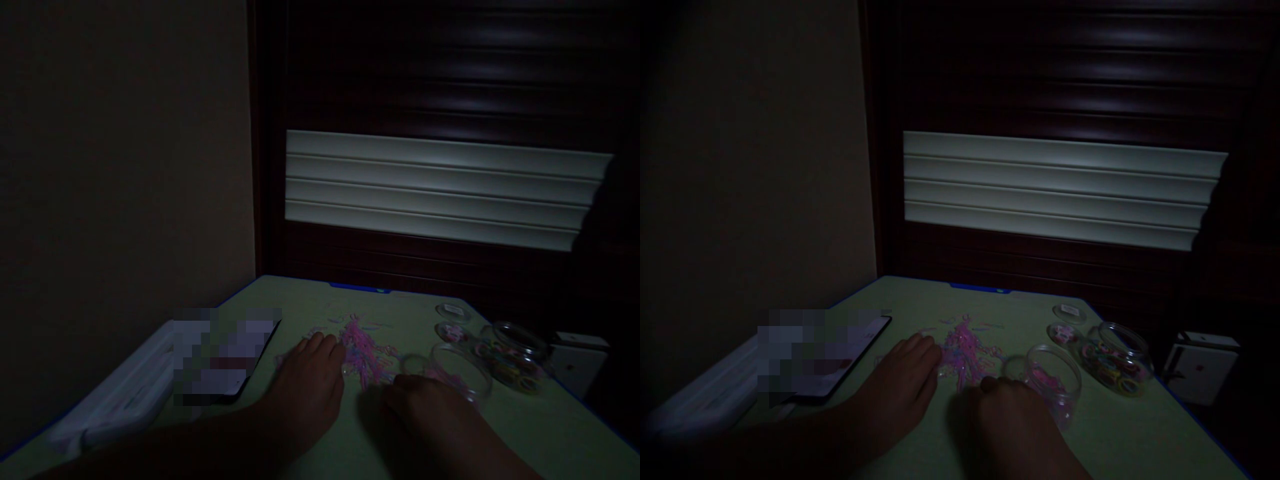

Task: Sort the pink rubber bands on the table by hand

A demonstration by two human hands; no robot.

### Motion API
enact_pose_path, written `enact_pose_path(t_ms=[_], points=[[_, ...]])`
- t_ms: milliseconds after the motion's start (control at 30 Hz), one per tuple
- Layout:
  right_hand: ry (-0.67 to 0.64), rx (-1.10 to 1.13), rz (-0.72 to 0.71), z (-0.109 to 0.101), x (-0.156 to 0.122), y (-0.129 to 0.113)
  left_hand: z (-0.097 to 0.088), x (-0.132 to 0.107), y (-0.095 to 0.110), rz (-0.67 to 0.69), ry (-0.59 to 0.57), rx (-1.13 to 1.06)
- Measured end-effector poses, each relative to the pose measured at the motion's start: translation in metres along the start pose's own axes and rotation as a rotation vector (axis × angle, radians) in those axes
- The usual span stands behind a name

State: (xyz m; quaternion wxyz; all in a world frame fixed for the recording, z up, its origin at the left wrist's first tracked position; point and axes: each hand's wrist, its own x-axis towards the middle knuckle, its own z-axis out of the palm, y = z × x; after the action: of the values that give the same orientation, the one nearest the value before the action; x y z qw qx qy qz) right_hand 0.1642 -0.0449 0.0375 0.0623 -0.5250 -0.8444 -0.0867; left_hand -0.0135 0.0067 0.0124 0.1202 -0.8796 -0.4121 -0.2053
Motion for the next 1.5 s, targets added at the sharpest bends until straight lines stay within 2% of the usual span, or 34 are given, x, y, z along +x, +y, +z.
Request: enact_pose_path(t_ms=[133,267,467,500,633,767,900,1100,1200,1300,1500], points=[[-0.007,-0.005,0.018,-0.004,0.0,-0.002,-0.001,0.001,0.0,0.03,0.006,-0.051],[0.068,0.028,0.028,-0.002,0.001,-0.001,-0.004,0.001,0.0,0.1,0.005,-0.119],[0.149,0.114,0.118,-0.002,0.0,0.003,-0.006,0.0,0.0,0.185,0.044,-0.2],[0.127,0.14,0.108,-0.003,0.0,0.004,-0.006,0.0,0.0,0.196,0.06,-0.212],[0.195,0.189,0.115,-0.005,-0.001,0.005,-0.008,-0.001,0.001,0.255,0.108,-0.239],[0.248,0.206,0.037,-0.004,-0.002,0.003,-0.013,-0.002,0.003,0.326,0.122,-0.225],[0.228,0.151,0.019,-0.006,-0.002,0.002,-0.017,-0.002,0.004,0.373,0.145,-0.213],[0.196,0.089,0.009,-0.007,-0.002,0.003,-0.022,-0.002,0.005,0.427,0.112,-0.199],[0.217,0.112,0.015,0.002,-0.001,0.004,-0.02,-0.001,0.004,0.442,0.114,-0.198],[0.279,0.153,0.001,0.009,0.0,0.006,-0.014,-0.001,0.003,0.458,0.169,-0.224],[0.315,0.159,-0.004,0.006,-0.003,0.006,-0.012,0.0,0.002,0.461,0.188,-0.278]])
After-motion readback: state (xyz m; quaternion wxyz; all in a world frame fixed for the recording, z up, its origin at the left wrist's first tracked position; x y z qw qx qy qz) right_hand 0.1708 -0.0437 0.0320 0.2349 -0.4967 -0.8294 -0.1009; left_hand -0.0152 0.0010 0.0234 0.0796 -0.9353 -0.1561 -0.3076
